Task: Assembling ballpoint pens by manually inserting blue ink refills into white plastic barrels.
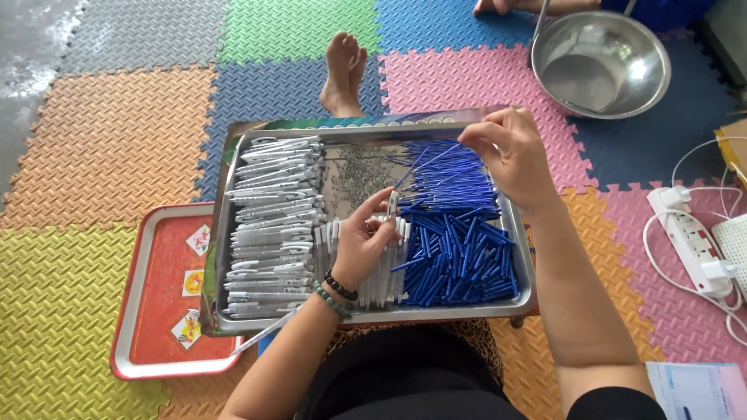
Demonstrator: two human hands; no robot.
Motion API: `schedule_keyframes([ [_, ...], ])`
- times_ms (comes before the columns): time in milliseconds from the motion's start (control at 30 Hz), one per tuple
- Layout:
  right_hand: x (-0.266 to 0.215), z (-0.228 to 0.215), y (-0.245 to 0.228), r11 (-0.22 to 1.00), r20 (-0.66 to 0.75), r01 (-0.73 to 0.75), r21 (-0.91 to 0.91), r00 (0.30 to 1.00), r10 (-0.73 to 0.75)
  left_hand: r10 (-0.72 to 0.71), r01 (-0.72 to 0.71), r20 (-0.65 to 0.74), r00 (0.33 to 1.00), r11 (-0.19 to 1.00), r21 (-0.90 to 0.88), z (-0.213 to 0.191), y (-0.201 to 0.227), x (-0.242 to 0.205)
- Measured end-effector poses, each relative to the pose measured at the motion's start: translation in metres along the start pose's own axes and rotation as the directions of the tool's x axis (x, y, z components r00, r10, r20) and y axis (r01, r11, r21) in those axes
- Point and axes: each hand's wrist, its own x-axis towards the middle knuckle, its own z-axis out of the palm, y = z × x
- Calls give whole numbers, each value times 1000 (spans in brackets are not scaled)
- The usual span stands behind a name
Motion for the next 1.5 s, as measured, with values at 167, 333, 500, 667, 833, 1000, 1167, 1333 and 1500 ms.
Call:
schedule_keyframes([
  [167, -2, 7, -6, 996, 25, 72, -53, 997, -71, -14, 13, 48, 999, 1000, 19, -1, -1, 2],
  [333, -4, 9, -12, 999, 74, 43, -9, 996, -42, -45, 41, 123, 991, 999, 36, 1, 1, 5],
  [500, -2, -2, -15, 999, 122, 43, 0, 992, -43, -62, 55, 163, 985, 997, 47, 2, 2, 4],
  [667, 0, -1, -21, 997, 169, 75, -16, 983, -71, -50, 44, 165, 985, 998, 37, 2, 2, 3],
  [833, 9, 1, -15, 998, 190, 63, 10, 980, -64, -48, 45, 162, 986, 999, 24, 4, 6, 3],
  [1000, 17, -7, -13, 986, 190, 142, -81, 974, -125, -35, 35, 167, 985, 999, 5, 3, 3, 2],
  [1167, 17, 4, -16, 978, 269, 186, -97, 951, -155, -31, 29, 191, 981, 999, 13, 3, 0, 1],
  [1333, 31, 8, -43, 959, 370, 271, -89, 903, -221, -27, 29, 185, 982, 1000, -12, 1, -2, 1],
  [1500, 61, 34, -96, 855, 363, 430, -291, 876, -318, 12, 7, 213, 977, 996, -89, 0, -11, 2],
])
